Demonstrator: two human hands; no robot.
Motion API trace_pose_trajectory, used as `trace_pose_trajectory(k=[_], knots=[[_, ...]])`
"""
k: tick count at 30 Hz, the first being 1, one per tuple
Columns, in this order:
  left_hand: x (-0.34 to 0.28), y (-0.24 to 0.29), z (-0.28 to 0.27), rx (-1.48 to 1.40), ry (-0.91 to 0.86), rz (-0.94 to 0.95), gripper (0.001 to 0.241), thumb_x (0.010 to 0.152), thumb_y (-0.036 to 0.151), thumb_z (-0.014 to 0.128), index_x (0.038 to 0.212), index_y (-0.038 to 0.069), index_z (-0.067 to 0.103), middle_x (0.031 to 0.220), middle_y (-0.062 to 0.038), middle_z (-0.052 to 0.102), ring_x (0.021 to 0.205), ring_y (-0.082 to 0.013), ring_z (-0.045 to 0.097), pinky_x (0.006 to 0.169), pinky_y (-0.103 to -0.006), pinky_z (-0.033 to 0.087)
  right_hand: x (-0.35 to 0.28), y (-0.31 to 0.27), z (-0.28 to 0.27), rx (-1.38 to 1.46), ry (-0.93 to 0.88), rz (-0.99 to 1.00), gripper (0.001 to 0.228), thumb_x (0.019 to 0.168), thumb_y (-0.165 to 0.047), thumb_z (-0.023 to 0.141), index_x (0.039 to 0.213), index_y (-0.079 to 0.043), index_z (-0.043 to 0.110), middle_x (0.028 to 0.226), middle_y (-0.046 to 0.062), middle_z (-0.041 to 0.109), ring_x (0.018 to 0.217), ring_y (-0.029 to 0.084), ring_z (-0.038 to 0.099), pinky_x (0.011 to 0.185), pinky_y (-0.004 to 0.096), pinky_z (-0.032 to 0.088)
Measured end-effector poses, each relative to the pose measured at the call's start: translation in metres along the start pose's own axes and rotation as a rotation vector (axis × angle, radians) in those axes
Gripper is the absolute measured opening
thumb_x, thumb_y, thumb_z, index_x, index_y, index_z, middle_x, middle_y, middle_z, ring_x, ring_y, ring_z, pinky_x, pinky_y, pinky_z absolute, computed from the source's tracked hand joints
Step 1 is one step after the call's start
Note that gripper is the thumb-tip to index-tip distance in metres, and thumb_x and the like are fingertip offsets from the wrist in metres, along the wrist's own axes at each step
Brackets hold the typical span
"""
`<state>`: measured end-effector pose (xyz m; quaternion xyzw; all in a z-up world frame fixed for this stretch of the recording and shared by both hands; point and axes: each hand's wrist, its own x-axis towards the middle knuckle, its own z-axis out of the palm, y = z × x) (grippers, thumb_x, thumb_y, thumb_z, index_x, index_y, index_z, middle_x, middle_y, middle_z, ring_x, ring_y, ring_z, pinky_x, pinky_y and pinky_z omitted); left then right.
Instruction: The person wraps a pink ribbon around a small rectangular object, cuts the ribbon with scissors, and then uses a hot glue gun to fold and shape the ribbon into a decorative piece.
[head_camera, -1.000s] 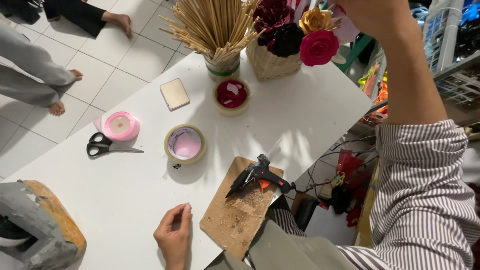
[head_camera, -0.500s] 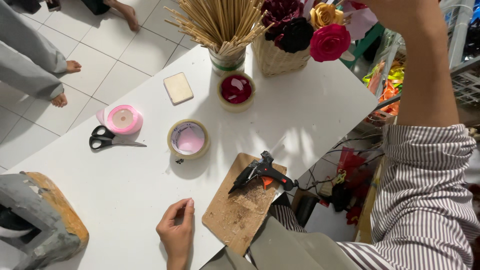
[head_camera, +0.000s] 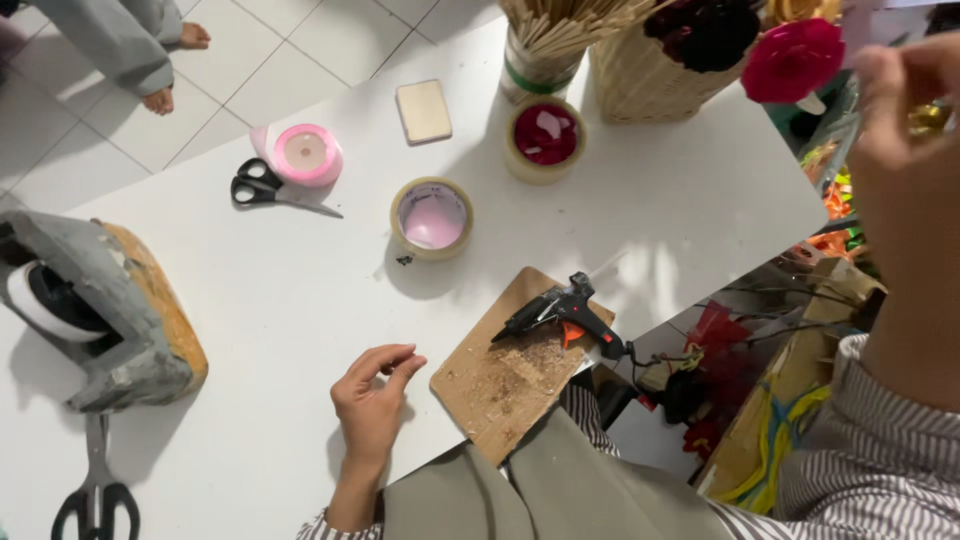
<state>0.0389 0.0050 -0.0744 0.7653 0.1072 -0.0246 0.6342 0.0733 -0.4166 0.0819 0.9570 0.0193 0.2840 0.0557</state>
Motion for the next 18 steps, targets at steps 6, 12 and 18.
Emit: trace_pose_trajectory(k=[6, 12, 18], knots=[[0.001, 0.048, -0.035, 0.308, -0.198, 0.536, 0.013, 0.076, 0.009, 0.076, 0.088, 0.01, 0.072, 0.085, -0.002, 0.071, 0.079, -0.0136, 0.066, 0.073, -0.025, 0.053, 0.008, -0.084, -0.026, 0.18, -0.12, -0.291, 0.009, 0.106, -0.003, 0.082, 0.103, 0.004, 0.077, 0.098, 0.018, 0.074, 0.086, 0.027, 0.068, 0.076, 0.036, 0.056], [0.052, 0.04, -0.054, 0.536, -0.288, 0.615, 0.022, 0.083, 0.017, 0.069, 0.103, 0.009, 0.069, 0.107, -0.006, 0.066, 0.099, -0.0225, 0.06, 0.089, -0.037, 0.046, 0.011, -0.15, 0.019, 0.458, -0.288, -0.524, 0.02, 0.083, 0.004, 0.063, 0.099, -0.005, 0.07, 0.1, 0.01, 0.07, 0.083, 0.024, 0.064, 0.071, 0.034, 0.055], [0.123, 0.009, -0.034, 0.627, -0.126, 0.712, 0.022, 0.088, 0.021, 0.069, 0.108, 0.011, 0.068, 0.114, -0.01, 0.061, 0.107, -0.0337, 0.058, 0.085, -0.045, 0.048, 0.024, -0.206, 0.09, 0.305, -0.467, -0.664, 0.027, 0.079, -0.001, 0.062, 0.103, -0.011, 0.066, 0.106, 0.007, 0.067, 0.1, 0.025, 0.063, 0.08, 0.034, 0.048]])
